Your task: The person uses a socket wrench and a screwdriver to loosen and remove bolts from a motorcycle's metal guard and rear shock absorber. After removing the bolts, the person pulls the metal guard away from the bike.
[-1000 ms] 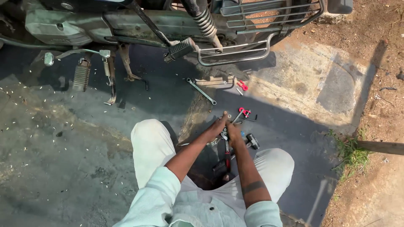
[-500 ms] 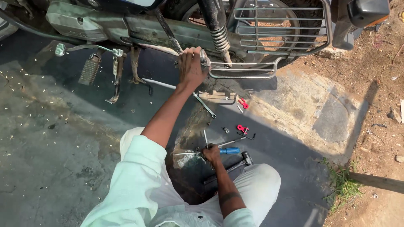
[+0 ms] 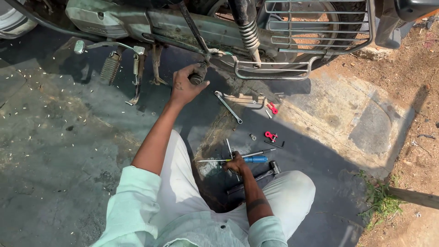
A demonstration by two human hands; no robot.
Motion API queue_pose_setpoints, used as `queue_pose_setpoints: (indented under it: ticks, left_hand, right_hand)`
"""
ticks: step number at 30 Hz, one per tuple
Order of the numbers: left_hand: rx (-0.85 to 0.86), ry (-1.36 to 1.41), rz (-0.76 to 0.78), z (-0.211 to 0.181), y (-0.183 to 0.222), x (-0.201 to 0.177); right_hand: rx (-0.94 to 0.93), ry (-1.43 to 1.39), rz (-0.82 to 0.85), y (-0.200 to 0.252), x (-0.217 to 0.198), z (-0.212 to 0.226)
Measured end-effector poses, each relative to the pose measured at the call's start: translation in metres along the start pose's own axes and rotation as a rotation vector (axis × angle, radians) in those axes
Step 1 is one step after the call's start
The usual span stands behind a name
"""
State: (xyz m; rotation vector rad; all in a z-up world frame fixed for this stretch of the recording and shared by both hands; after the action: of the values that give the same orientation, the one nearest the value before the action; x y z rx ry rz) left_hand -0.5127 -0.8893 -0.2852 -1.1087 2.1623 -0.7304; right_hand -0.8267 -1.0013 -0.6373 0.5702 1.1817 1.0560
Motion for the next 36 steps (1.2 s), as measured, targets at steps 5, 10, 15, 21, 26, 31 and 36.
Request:
queue_pose_setpoints:
  ticks: [5, 10, 15, 21, 26, 31, 36]
  left_hand:
    - [-0.232, -0.217, 0.054, 0.022, -0.026, 0.014]
    - [-0.337, -0.372, 0.054, 0.031, -0.030, 0.022]
    - [-0.191, -0.286, 0.006, 0.041, -0.023, 0.025]
    - [-0.261, -0.289, 0.037, 0.058, -0.018, 0.028]
    - [-0.285, -0.305, 0.053, 0.058, -0.015, 0.030]
    - [-0.296, -0.278, 0.025, 0.049, -0.021, 0.026]
    - [-0.247, -0.270, -0.013, 0.050, -0.016, 0.022]
  right_hand:
    - [-0.019, 0.183, -0.167, -0.013, 0.002, -0.010]
    - [0.108, 0.256, -0.149, 0.028, -0.010, 0.006]
    - [-0.019, 0.125, -0.295, 0.016, -0.017, 0.006]
    - [-0.174, -0.401, -0.012, 0.096, -0.107, 0.069]
    - [-0.513, -0.960, 0.222, 0.232, -0.220, 0.135]
    - [-1.091, -1.586, -0.037, 0.346, -0.321, 0.198]
    - [-1.258, -1.789, -0.161, 0.347, -0.372, 0.246]
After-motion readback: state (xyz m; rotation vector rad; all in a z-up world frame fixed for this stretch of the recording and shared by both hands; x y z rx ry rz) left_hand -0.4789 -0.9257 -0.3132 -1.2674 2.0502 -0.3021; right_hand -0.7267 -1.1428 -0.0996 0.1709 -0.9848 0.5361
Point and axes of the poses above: each hand's wrist, its own y-axis away from the middle knuckle, its own x-axis out of the palm, z = x × y, the point moved 5 cm from there along -y, towards the middle knuckle, and after that the axes turned 15 degrees about x, right-handed, at the moved point
